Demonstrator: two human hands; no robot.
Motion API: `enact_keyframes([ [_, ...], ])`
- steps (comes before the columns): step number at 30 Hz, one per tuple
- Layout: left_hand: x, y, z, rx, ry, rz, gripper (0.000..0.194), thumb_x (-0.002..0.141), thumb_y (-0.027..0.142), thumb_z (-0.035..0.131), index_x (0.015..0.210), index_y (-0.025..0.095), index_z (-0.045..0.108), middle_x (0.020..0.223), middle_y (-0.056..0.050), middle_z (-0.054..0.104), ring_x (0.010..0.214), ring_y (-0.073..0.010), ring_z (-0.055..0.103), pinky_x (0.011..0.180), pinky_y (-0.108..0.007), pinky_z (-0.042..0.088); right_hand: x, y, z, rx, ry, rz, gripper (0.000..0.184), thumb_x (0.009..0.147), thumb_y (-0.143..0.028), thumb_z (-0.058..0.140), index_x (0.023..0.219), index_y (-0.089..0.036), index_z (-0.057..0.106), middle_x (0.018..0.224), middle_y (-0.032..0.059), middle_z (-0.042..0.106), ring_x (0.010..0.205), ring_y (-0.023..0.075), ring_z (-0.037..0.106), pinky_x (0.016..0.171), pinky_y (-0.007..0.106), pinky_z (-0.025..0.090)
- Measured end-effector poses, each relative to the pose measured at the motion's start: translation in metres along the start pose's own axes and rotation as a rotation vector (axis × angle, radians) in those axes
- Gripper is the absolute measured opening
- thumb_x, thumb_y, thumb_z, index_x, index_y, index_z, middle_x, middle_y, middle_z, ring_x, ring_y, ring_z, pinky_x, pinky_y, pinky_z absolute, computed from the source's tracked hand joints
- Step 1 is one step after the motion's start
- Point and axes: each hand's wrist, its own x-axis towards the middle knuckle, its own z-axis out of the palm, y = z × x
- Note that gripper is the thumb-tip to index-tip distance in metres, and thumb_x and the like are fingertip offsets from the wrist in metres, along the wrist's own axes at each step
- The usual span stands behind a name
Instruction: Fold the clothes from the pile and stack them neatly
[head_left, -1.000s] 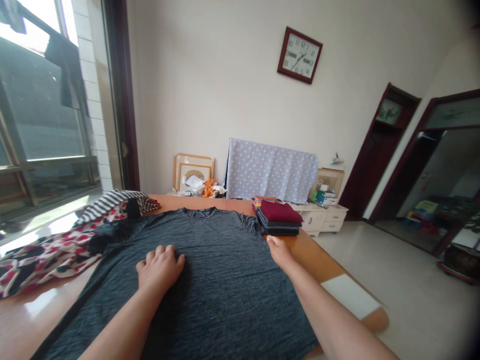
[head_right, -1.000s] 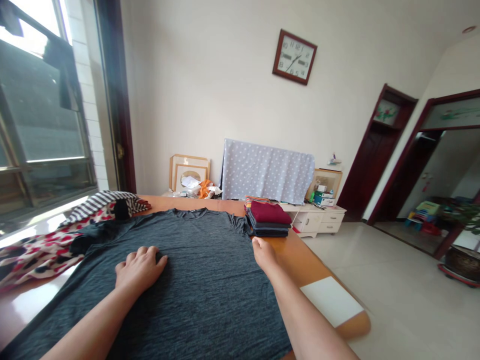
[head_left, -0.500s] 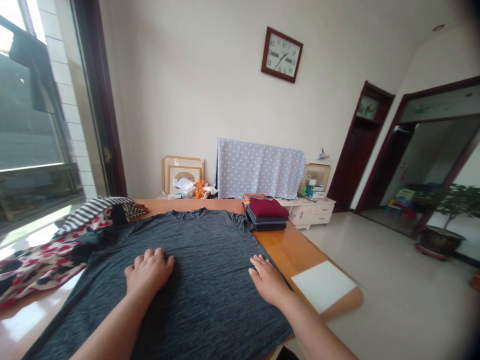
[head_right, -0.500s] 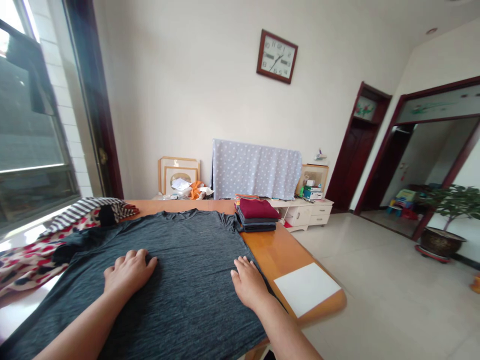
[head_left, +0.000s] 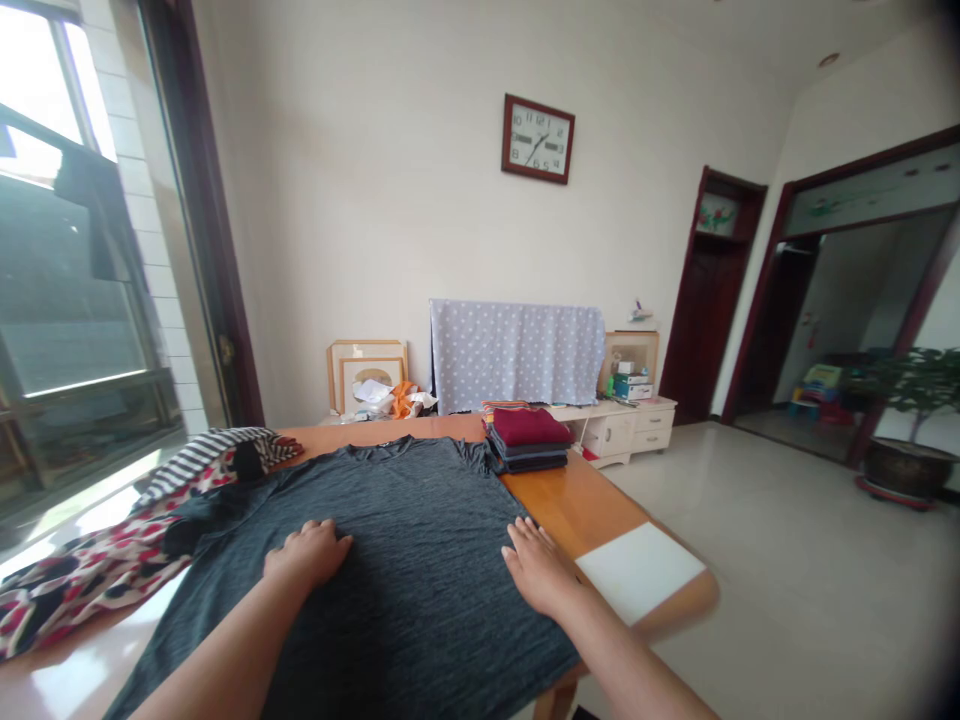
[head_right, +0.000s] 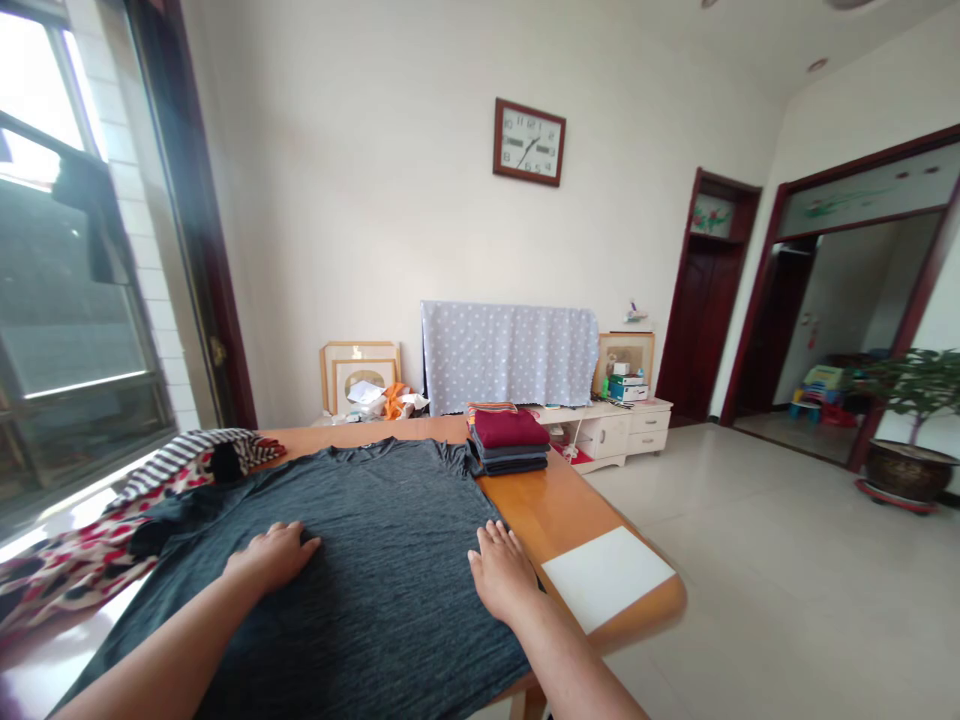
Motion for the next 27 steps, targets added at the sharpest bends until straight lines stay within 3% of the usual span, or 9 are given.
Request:
enact_keyframes([
  [4,0.013,-0.014,0.003,0.013,-0.083,0.089,0.078,0.08,0.068,0.041,0.134,0.016,0.058,0.142,-0.022,0.05,0.127,-0.0426,0.05,0.101,-0.057,0.039,-0.005,0.003,-0.005,0.024,0.001,-0.004,0.069,0.098,-0.052,0.024,0.153,-0.011,0.032,0.161,0.0121,0.024,0.15,0.0264,0.017,0.121,0.042,0.012],
  [9,0.008,-0.039,0.014,-0.03,-0.012,0.162,0.086,0.081,0.072,0.04,0.142,0.013,0.051,0.15,-0.022,0.043,0.139,-0.0379,0.04,0.111,-0.052,0.032,-0.009,0.01,-0.002,0.093,0.051,-0.02,0.07,0.097,-0.054,0.03,0.151,-0.011,0.037,0.159,0.0121,0.026,0.149,0.0276,0.019,0.121,0.044,0.014],
  [16,-0.029,-0.06,0.013,-0.037,0.07,0.116,0.083,0.086,0.072,0.033,0.145,0.017,0.047,0.155,-0.019,0.037,0.142,-0.0344,0.035,0.115,-0.049,0.027,-0.005,0.015,0.006,0.063,0.05,-0.028,0.069,0.097,-0.054,0.032,0.15,-0.011,0.038,0.159,0.0128,0.028,0.149,0.0279,0.019,0.121,0.045,0.013],
  [23,-0.073,-0.072,-0.001,-0.145,0.276,0.201,0.063,0.093,0.056,0.035,0.13,0.012,0.06,0.136,-0.017,0.057,0.128,-0.0272,0.053,0.11,-0.037,0.037,0.0,0.024,0.013,-0.037,0.022,-0.012,0.071,0.097,-0.055,0.029,0.151,-0.01,0.036,0.159,0.0154,0.029,0.149,0.0286,0.018,0.12,0.048,0.013],
  [27,-0.107,-0.079,-0.013,-0.242,0.368,0.121,0.053,0.094,0.048,0.036,0.125,0.012,0.061,0.125,-0.014,0.065,0.12,-0.025,0.058,0.106,-0.034,0.041,-0.004,0.026,0.012,-0.092,0.029,0.019,0.073,0.096,-0.057,0.029,0.15,-0.008,0.037,0.158,0.0174,0.03,0.149,0.0304,0.018,0.119,0.05,0.013],
])
